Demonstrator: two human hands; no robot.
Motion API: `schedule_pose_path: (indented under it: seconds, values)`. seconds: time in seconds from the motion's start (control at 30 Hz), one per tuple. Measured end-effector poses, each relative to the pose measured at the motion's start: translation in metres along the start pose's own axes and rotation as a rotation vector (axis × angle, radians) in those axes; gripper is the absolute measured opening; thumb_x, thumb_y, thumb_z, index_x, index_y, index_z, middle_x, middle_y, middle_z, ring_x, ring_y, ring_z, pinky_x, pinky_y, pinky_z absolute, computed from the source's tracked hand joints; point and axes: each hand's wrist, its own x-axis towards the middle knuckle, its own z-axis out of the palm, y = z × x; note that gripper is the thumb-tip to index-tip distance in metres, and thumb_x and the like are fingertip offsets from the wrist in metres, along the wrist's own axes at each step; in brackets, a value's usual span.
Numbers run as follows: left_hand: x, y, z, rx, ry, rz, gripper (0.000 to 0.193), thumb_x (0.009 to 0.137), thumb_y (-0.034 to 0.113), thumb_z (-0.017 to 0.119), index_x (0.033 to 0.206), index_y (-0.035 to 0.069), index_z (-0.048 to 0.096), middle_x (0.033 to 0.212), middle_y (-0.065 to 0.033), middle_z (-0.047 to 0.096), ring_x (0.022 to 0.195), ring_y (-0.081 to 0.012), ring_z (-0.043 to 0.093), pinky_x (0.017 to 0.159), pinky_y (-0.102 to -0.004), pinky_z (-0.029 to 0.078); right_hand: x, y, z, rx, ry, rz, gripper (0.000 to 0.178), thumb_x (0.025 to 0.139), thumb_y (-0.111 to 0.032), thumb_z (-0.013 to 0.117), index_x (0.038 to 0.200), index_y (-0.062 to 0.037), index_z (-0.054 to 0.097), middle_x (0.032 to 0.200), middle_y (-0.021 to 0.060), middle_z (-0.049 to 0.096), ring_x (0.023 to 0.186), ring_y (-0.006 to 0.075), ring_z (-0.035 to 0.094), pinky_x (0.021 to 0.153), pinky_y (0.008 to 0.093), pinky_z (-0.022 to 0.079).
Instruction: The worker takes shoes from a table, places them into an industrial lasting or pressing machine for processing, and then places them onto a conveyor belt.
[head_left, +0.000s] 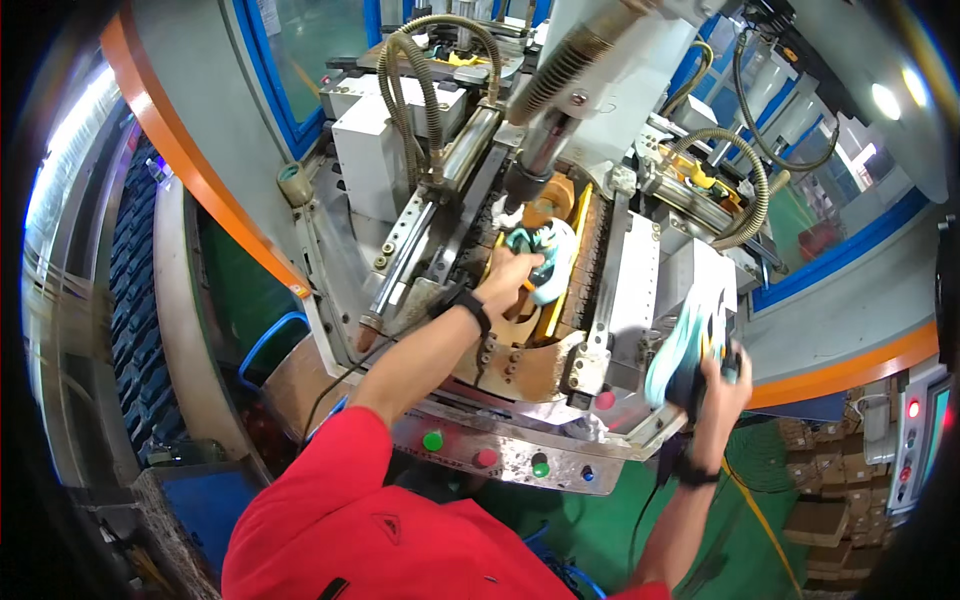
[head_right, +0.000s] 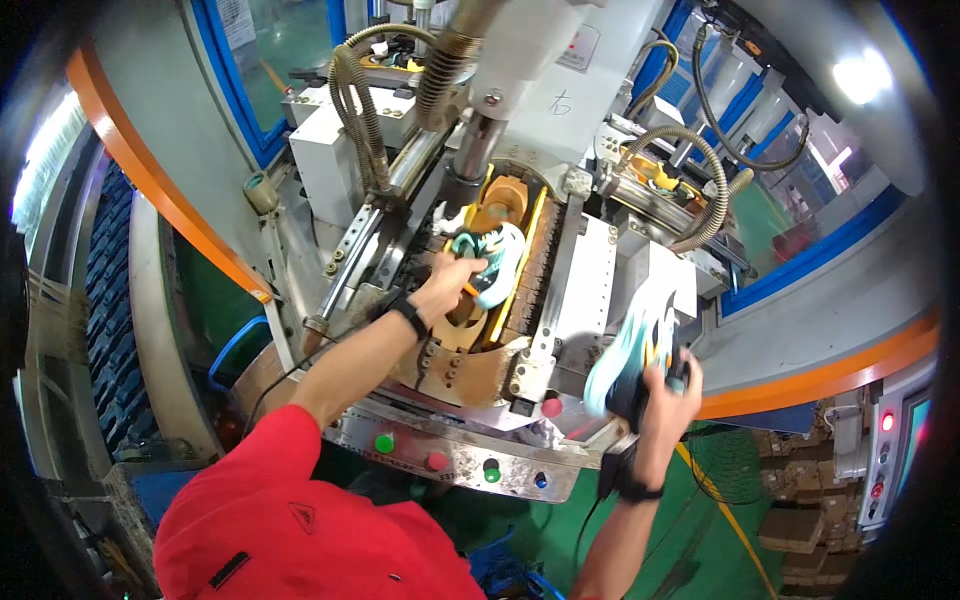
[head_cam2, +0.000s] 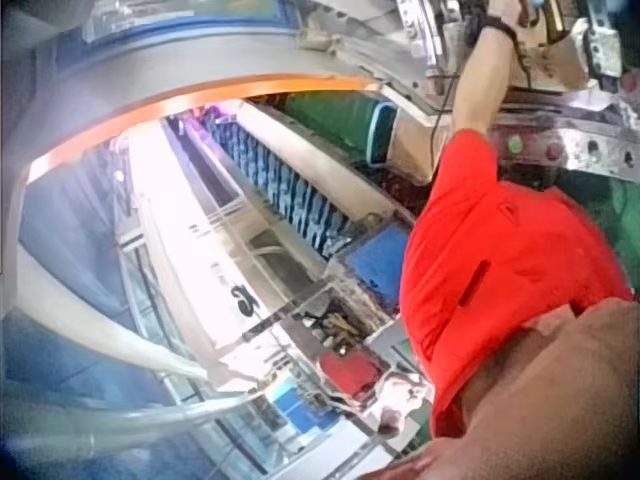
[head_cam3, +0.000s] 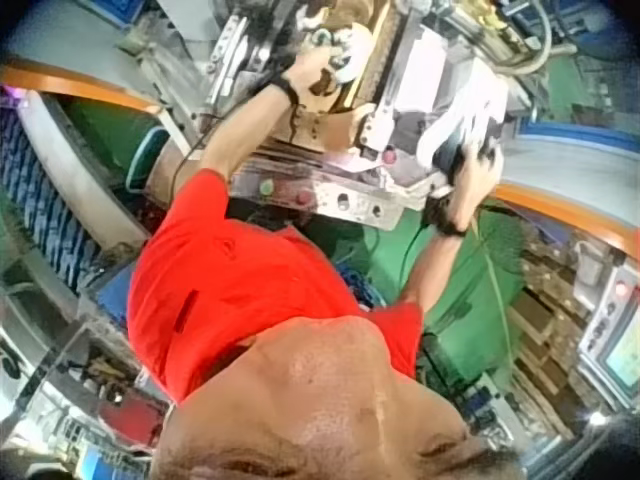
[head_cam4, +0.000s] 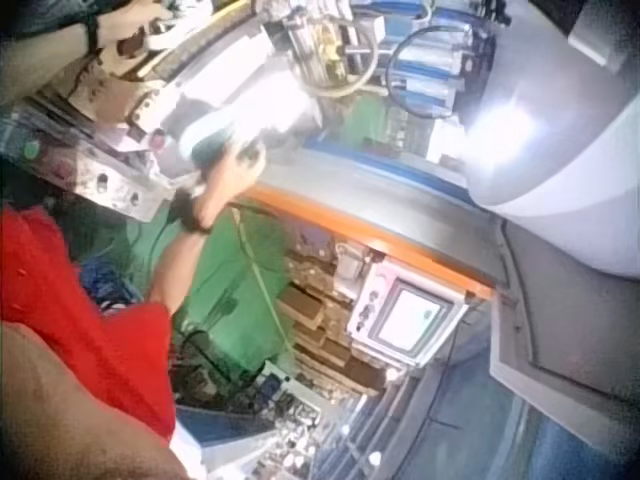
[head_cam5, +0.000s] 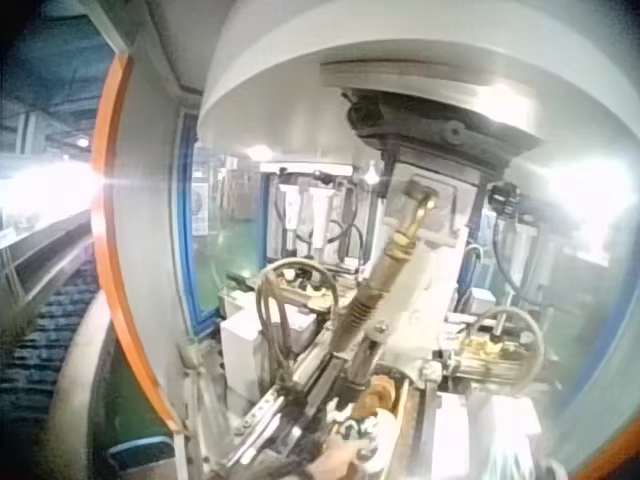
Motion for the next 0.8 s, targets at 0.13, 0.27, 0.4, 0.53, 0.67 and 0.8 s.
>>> schedule_pose_path:
  seconds: [0.13,0.27,0.4,0.53,0.67,0.8]
  values:
    - [-0.095,0.013,-0.045,-0.520,-0.426,-0.075,0.021,0.088,0.014,0.067,0.104,0.001,0.063,0.094,-0.0065,0.068,0.079,-0.0183,0.067,0.066,-0.0349,0.056,0.096,0.031,0.035,-0.587,-0.313,-0.145,0.057,0.070,-0.030,0.076,0.109,0.0082,0.060,0.086,0.0136,0.066,0.079,0.0212,0.063,0.074,0.0324,0.051]
    - [-0.207,-0.003,-0.151,-0.554,-0.273,-0.100,0.037,0.089,0.010,0.067,0.122,-0.003,0.055,0.106,-0.0050,0.064,0.092,-0.0129,0.062,0.081,-0.0289,0.053,0.080,-0.040,0.208,-0.654,-0.588,0.077,0.051,0.061,-0.032,0.080,0.088,0.0104,0.067,0.087,0.0235,0.070,0.082,0.0308,0.070,0.074,0.0372,0.053]
    - [-0.285,-0.017,-0.222,-0.564,-0.062,0.032,0.061,0.082,0.007,0.071,0.134,-0.008,0.044,0.120,-0.0086,0.059,0.106,-0.0161,0.059,0.095,-0.0297,0.046,0.071,0.031,0.296,-0.870,-0.381,-0.147,0.059,0.071,-0.041,0.075,0.097,0.0100,0.062,0.098,0.0277,0.068,0.094,0.0391,0.068,0.083,0.0426,0.054]
    - [-0.350,-0.036,-0.265,-0.635,0.261,0.166,0.053,0.084,0.007,0.068,0.131,-0.006,0.048,0.118,-0.0108,0.063,0.103,-0.0193,0.064,0.093,-0.0307,0.049,0.041,0.080,0.349,-0.929,-0.231,-0.208,0.060,0.083,-0.040,0.064,0.114,0.0073,0.047,0.090,0.0262,0.068,0.086,0.0393,0.069,0.076,0.0457,0.056]
    - [-0.405,-0.072,-0.276,-0.702,0.561,0.186,0.039,0.091,0.007,0.061,0.127,-0.003,0.052,0.111,-0.0082,0.066,0.093,-0.0130,0.067,0.072,-0.0243,0.055,0.050,0.081,0.340,-0.891,-0.296,-0.147,0.071,0.078,-0.028,0.070,0.129,0.0068,0.034,0.090,0.0280,0.067,0.091,0.0424,0.067,0.078,0.0494,0.056]
    - [-0.453,-0.119,-0.265,-0.844,0.782,0.208,0.030,0.093,0.012,0.059,0.121,-0.001,0.057,0.107,-0.0074,0.066,0.094,-0.0158,0.066,0.076,-0.0298,0.055,-0.098,-0.036,0.285,-0.185,-0.510,-0.649,0.026,0.088,-0.007,0.058,0.110,0.0056,0.059,0.104,0.0235,0.065,0.096,0.0406,0.062,0.082,0.0441,0.049]
